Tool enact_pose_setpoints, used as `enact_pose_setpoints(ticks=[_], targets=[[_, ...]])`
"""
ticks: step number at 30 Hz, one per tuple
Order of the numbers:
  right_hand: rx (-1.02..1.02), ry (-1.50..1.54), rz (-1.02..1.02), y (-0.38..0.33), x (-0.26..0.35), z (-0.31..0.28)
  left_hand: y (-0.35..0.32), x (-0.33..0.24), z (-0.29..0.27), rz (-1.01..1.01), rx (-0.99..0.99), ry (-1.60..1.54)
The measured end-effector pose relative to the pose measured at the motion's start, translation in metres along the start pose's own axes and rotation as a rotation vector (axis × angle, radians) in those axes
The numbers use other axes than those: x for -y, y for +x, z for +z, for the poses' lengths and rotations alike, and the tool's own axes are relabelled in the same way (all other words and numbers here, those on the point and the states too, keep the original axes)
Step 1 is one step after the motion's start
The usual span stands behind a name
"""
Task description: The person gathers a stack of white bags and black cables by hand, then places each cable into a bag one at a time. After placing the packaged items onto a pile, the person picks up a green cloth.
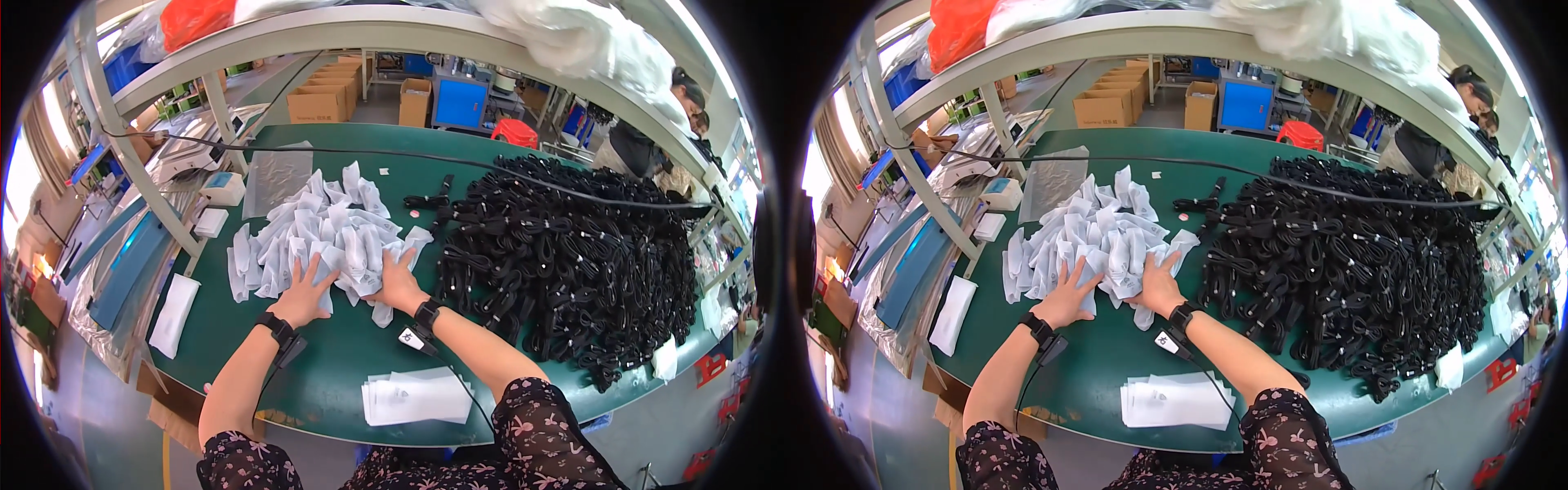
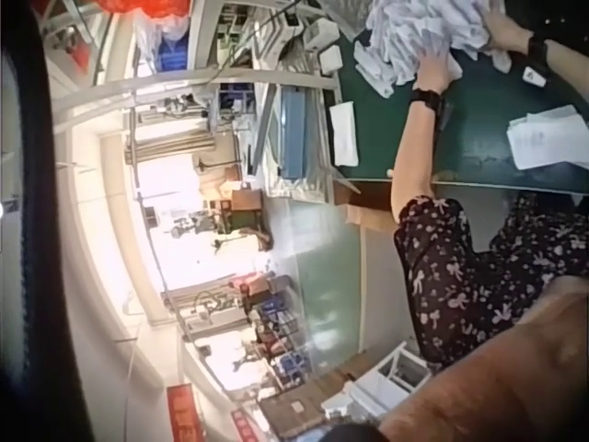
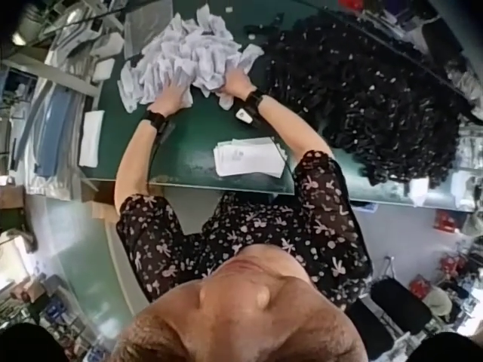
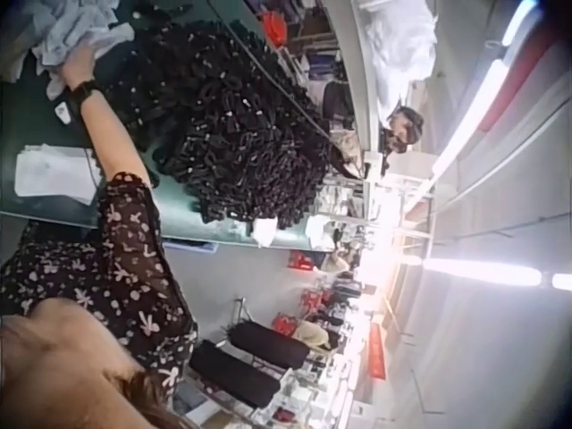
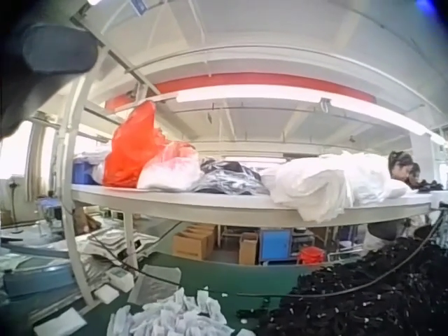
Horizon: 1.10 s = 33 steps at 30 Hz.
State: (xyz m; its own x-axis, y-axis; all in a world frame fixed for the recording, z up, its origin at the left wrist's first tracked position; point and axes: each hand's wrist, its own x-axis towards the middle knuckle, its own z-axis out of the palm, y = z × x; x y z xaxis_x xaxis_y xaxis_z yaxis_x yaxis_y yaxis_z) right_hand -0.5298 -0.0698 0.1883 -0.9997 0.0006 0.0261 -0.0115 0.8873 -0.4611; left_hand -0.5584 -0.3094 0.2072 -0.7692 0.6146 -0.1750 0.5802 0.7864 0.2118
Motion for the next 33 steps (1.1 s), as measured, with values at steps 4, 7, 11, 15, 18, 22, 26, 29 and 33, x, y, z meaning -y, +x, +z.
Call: enact_pose_setpoints(ticks=[4,7,11,15,18,22,26,29,33], targets=[[-0.052,0.069,-0.077,0.040,0.016,0.032,0.011,0.042,-0.003,0.014,-0.053,0.014],[-0.045,0.148,-0.145,0.059,0.040,0.043,0.008,0.077,-0.002,-0.044,-0.092,0.029],[0.036,0.202,-0.214,0.065,0.056,0.037,0.000,0.092,-0.006,-0.074,-0.141,0.062],[0.056,0.189,-0.276,0.042,0.028,0.013,-0.010,0.053,-0.026,-0.262,0.021,0.088],[0.041,0.241,-0.321,-0.005,-0.015,-0.025,-0.039,0.020,-0.031,-0.205,-0.174,0.112],[0.168,0.276,-0.237,-0.112,-0.041,-0.112,-0.107,-0.029,-0.026,0.007,-0.160,-0.116],[0.039,0.111,0.017,-0.206,-0.090,-0.150,-0.158,-0.102,0.002,0.301,-0.224,-0.224],[-0.075,-0.048,-0.057,-0.262,-0.115,-0.137,-0.163,-0.158,0.025,0.393,-0.269,-0.344],[-0.231,-0.246,-0.183,-0.292,-0.123,-0.115,-0.148,-0.217,0.040,0.409,-0.265,-0.168]])
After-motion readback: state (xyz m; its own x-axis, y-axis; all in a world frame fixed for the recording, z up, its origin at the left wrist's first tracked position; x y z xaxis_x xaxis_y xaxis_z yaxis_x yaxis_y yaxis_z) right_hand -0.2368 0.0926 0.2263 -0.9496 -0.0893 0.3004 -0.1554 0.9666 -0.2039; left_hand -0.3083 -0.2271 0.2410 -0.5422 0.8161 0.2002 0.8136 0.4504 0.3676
